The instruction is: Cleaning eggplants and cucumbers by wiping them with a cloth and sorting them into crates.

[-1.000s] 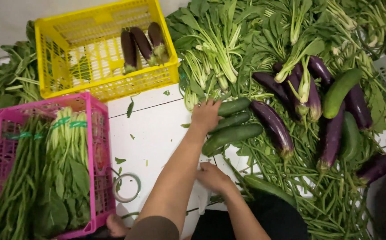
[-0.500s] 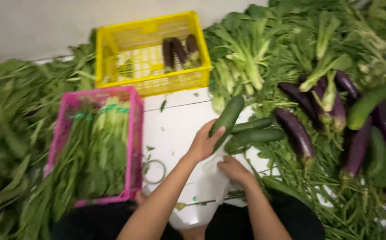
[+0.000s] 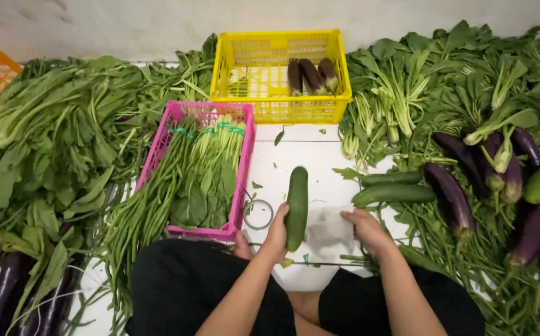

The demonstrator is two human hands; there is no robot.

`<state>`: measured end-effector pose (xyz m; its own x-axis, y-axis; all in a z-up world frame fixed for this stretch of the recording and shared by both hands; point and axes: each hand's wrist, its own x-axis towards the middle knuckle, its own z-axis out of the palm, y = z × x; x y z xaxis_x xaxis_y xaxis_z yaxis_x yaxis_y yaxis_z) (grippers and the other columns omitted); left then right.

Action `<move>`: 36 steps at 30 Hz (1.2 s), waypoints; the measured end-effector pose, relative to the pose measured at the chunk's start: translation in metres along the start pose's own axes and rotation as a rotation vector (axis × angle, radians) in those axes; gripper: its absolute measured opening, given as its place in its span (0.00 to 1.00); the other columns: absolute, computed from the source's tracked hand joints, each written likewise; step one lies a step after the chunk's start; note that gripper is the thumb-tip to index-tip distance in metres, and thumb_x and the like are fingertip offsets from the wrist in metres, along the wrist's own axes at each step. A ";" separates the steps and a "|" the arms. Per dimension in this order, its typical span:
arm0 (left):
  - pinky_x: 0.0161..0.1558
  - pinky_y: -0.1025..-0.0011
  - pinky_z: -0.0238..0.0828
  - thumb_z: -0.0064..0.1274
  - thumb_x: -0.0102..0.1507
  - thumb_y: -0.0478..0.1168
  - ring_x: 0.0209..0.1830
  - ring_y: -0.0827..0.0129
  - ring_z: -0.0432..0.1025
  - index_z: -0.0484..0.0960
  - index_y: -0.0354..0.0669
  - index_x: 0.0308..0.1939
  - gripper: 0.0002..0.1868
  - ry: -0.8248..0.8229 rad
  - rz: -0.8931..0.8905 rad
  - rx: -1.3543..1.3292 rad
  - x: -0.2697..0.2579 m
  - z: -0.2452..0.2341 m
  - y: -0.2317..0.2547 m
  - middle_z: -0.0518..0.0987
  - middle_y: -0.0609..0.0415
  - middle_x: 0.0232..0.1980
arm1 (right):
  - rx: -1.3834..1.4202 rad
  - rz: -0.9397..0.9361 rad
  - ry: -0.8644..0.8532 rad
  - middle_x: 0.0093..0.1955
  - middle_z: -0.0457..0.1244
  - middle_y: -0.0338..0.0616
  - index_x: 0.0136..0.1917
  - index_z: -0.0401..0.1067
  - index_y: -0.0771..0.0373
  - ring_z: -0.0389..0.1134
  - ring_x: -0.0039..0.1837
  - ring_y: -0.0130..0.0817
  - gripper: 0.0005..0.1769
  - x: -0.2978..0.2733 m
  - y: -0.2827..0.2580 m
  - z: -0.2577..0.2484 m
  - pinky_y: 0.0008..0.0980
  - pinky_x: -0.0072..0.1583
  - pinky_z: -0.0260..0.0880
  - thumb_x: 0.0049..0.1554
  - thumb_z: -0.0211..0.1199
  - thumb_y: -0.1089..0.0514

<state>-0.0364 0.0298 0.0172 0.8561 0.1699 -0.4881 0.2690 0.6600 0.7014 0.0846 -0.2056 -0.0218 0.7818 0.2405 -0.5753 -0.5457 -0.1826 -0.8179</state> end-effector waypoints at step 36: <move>0.78 0.66 0.39 0.29 0.71 0.54 0.82 0.60 0.49 0.54 0.36 0.78 0.36 -0.172 0.194 0.397 -0.015 0.024 -0.009 0.56 0.47 0.82 | -0.424 -0.812 -0.022 0.86 0.27 0.64 0.81 0.34 0.74 0.31 0.86 0.55 0.37 -0.101 -0.037 0.120 0.45 0.80 0.32 0.65 0.40 0.58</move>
<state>-0.0410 0.0038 0.0299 0.9589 0.1164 -0.2589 0.2161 0.2918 0.9317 -0.0098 -0.1086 0.0651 0.8686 0.4652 0.1708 0.3288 -0.2832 -0.9010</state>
